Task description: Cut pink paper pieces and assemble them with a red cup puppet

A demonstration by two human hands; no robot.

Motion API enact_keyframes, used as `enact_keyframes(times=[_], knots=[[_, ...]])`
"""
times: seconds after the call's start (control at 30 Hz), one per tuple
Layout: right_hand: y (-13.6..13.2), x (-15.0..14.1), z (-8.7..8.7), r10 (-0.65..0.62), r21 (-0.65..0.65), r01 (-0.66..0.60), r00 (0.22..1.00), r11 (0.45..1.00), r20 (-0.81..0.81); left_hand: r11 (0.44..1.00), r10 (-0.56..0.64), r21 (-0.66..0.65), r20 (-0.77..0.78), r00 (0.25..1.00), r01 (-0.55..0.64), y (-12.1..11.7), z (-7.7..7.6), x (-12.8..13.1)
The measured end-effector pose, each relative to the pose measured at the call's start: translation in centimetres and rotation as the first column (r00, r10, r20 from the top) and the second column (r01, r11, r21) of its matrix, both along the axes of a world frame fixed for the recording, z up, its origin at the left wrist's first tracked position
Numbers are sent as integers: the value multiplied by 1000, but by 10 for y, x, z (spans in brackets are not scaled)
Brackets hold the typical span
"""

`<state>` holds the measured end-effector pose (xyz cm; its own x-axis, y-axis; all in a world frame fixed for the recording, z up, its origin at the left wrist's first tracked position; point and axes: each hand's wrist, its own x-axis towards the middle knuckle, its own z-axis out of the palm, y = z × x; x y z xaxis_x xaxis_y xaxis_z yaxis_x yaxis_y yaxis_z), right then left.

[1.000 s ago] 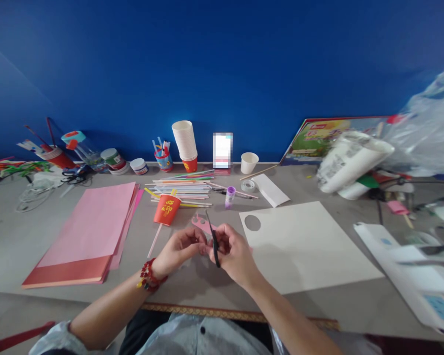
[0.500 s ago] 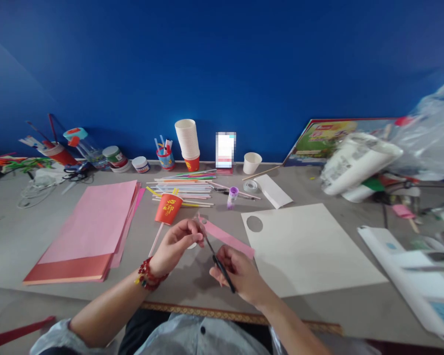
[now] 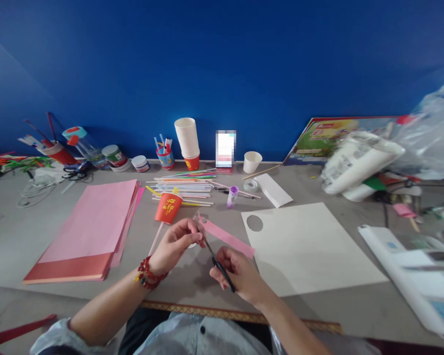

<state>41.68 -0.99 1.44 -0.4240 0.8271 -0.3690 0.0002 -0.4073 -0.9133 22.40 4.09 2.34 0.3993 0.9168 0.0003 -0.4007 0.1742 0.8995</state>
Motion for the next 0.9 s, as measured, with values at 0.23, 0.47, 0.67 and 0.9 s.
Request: enact_keyframes(times=[0.23,0.47,0.67,0.9], knots=[[0,1,-4,0,9,0,1000,1000,9,1000,-5,12,14,1000,5,-1,1,0],[0,1,-8,3,21,-3,1000,1000,16,1000,-8,21,15,1000,8,0,0,1],[3,5,-13,-23,50,18,995,999,98,1000,8,9,-16,1000,-8,0,0,0],[31,59,8,-325,525,-245,556,815,765,995,18,-98,-115,993,-30,4,-2,1]])
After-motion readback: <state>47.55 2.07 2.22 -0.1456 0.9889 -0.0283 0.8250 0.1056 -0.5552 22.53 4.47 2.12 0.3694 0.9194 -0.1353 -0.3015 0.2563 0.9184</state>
